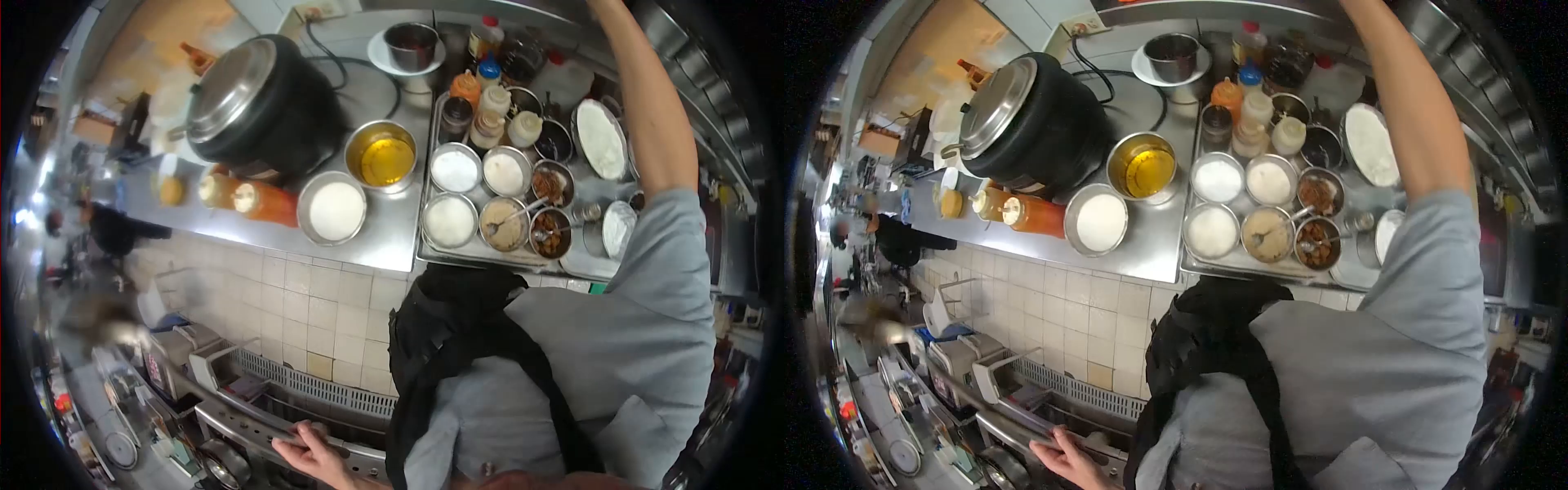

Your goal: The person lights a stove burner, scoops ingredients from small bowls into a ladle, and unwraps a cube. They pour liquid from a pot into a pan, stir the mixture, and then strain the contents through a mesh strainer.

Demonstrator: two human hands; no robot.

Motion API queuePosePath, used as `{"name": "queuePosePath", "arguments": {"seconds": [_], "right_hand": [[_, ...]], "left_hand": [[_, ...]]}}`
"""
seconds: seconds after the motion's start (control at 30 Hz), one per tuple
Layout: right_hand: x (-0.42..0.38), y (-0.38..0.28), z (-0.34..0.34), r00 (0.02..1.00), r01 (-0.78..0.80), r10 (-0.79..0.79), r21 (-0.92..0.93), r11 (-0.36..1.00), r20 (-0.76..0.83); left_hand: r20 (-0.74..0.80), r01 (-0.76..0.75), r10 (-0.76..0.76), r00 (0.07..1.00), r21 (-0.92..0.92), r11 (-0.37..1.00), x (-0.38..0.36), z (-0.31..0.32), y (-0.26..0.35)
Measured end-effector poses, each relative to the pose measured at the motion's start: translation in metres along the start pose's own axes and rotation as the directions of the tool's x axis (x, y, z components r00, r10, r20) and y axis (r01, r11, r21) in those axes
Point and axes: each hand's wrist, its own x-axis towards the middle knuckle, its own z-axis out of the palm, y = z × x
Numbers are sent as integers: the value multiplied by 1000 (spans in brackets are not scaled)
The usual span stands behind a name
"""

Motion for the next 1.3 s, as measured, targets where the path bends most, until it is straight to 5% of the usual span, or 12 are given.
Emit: {"name": "queuePosePath", "arguments": {"seconds": [0.03,0.07,0.1,0.17,0.27,0.37,0.73,0.9,0.97,1.03,1.23,1.3], "right_hand": [[-32,-11,-7,998,-38,36,44,998,56],[-73,27,-16,970,-150,145,15,989,195],[-99,18,-15,911,-261,258,-34,965,323],[-172,2,-3,916,-67,28,83,994,401],[-259,-10,-6,704,-185,260,-184,965,661],[-321,7,-5,573,-495,522,-241,835,632],[-397,7,17,482,-572,638,-335,748,601],[-412,-26,36,452,-858,746,8,514,489],[-418,-36,37,503,-846,741,79,527,445],[-418,-45,32,320,-946,805,121,301,500],[-446,-66,31,372,-928,773,184,324,514],[-440,-73,24,455,-883,732,149,446,506]], "left_hand": [[123,-20,16,992,31,999,11,-9,-8],[156,-222,193,969,197,955,25,-15,-34],[165,-89,70,984,108,990,29,-7,-27],[249,-269,220,943,182,946,49,-1,-50],[448,-321,209,869,191,928,63,19,-35],[546,-390,179,818,299,871,80,25,-36],[703,-514,147,696,345,785,93,61,2],[706,-528,108,700,410,744,86,65,-2],[709,-544,127,693,401,737,84,67,-1],[716,-578,141,684,413,704,80,72,7],[711,-590,104,695,481,648,76,80,17],[715,-599,118,689,471,647,78,79,14]]}}
